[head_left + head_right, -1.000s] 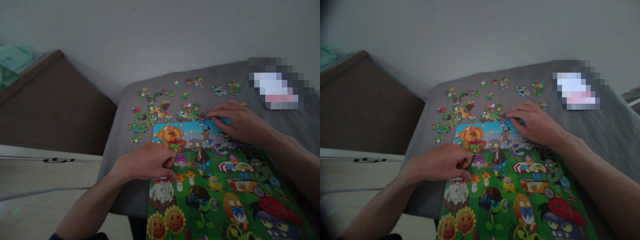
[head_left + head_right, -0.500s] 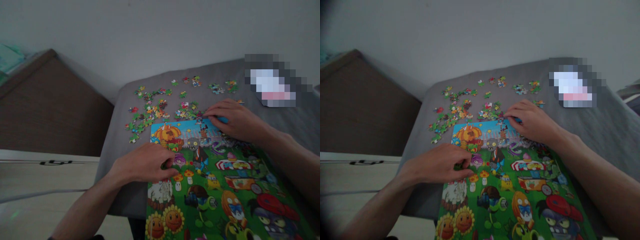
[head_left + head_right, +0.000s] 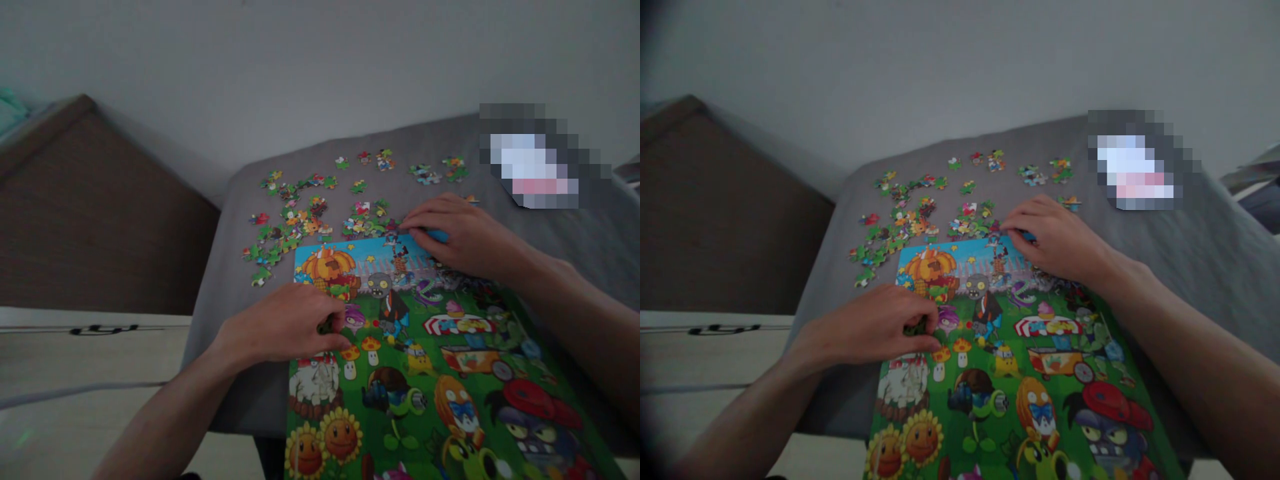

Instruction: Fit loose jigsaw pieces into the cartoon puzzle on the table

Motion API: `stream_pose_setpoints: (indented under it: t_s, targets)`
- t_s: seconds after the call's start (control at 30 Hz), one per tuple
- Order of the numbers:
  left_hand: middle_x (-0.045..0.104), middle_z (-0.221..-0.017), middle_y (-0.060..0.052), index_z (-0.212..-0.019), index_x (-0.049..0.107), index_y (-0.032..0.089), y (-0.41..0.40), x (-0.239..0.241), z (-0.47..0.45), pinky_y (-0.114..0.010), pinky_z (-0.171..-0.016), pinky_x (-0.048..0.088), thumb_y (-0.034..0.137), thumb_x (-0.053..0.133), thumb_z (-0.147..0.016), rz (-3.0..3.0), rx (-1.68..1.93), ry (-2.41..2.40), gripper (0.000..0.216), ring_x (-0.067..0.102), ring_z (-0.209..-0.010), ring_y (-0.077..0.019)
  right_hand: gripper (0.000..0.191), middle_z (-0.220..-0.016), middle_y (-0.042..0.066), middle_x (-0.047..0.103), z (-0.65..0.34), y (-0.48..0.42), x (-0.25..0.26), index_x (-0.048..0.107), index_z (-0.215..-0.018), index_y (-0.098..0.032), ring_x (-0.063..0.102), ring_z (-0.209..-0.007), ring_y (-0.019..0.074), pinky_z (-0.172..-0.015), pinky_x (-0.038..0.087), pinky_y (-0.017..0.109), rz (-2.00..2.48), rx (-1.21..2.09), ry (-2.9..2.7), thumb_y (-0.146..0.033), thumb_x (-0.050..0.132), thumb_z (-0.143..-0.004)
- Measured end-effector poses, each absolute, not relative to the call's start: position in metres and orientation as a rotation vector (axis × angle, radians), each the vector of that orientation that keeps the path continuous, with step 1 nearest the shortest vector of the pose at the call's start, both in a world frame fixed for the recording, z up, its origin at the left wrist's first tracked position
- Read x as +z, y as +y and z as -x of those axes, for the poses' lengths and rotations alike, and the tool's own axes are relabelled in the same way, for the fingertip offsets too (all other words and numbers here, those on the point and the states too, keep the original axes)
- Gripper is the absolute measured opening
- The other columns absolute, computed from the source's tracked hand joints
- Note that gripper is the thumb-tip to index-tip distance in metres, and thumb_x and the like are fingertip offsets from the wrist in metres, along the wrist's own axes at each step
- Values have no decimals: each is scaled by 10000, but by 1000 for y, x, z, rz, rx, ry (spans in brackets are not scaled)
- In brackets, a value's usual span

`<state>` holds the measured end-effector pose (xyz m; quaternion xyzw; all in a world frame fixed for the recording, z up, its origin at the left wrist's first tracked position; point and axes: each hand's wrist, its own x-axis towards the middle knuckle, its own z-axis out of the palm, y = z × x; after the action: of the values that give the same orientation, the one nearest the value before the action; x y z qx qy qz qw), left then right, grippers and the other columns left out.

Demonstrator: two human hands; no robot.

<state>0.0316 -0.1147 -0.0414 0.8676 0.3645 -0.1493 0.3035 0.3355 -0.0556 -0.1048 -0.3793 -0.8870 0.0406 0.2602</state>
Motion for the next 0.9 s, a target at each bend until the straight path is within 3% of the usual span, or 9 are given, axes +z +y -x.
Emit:
stream_pose_setpoints:
  t_s: [0.27, 0.6, 0.9]
  targets:
    - [646, -624, 41, -793, 701, 216, -118, -47, -38, -289, -577, 246, 447, 741, -952, -2285, -374, 948, 283, 579, -600, -139, 255, -1017, 104, 769, -335, -56, -103, 760, -1015, -213, 693, -1001, 282, -942, 531, 449, 1022, 89, -2399, -232, 506, -1005]
    - [630, -677, 61, -786, 646, 210, -109, -52, -28, -276, -570, 249, 581, 840, -806, -2289, -379, 956, 419, 566, -638, -130, 242, -1025, 90, 769, -335, -56, -103, 750, -1005, -236, 692, -995, 280, -948, 534, 456, 1030, 95, -2405, -234, 508, -999]
    - [563, -627, 50, -740, 578, 210, -117, -54, -29, -299, -548, 197, 641, 768, -856, -2240, -476, 1084, 485, 473, -579, -141, 274, -1035, 93, 776, -335, -56, -98, 773, -1017, -231, 697, -1015, 274, -973, 521, 463, 1067, 154, -2423, -233, 500, -993]
